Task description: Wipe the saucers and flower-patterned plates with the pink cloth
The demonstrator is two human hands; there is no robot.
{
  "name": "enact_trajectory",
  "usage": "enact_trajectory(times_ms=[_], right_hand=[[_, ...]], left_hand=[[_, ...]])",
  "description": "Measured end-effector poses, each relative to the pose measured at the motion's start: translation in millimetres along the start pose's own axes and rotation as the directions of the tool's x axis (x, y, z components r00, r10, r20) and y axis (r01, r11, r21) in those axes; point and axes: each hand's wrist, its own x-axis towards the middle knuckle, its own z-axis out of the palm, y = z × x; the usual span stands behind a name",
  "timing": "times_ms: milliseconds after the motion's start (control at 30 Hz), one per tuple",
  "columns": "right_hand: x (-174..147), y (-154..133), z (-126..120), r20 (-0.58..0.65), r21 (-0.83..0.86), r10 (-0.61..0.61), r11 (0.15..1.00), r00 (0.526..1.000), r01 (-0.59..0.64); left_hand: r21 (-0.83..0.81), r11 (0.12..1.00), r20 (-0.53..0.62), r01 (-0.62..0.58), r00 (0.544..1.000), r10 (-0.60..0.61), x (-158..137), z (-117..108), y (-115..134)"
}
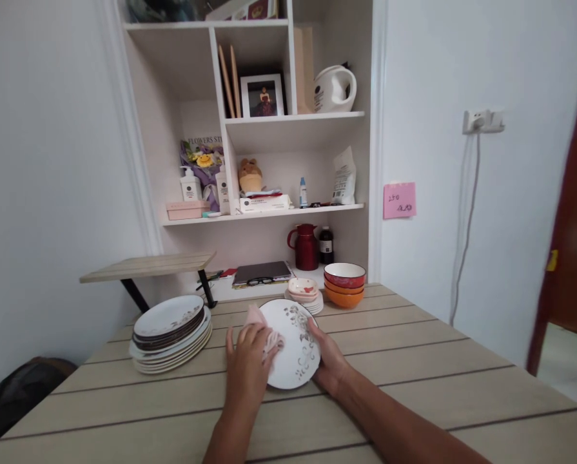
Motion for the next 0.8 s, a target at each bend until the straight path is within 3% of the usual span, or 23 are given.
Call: enact_trajectory(times_ms=[200, 367, 633, 800], right_hand=[[-1, 4, -1, 0.009, -0.066, -0.003, 0.998, 1.0, 0.004], [-4, 8, 2, -0.003, -0.12, 0.001, 0.993, 1.0, -0.001], [-11, 9, 12, 0.002, -0.199, -0.029, 0.98, 1.0, 0.029], [-9, 8, 11, 0.032, -0.147, -0.033, 0.988, 0.999, 0.038]], left_hand=[[0.022, 0.997, -0.073, -0.067, 0.995, 0.069, 1, 10, -11], [0.0, 0.999, -0.047, -0.033, 0.998, 0.033, -2, 23, -5], [-0.329, 0.944, 0.101, -0.017, 0.993, 0.053, -10, 22, 13], [-0.457, 0.887, 0.179, -0.07, 0.969, 0.169, -10, 12, 29]])
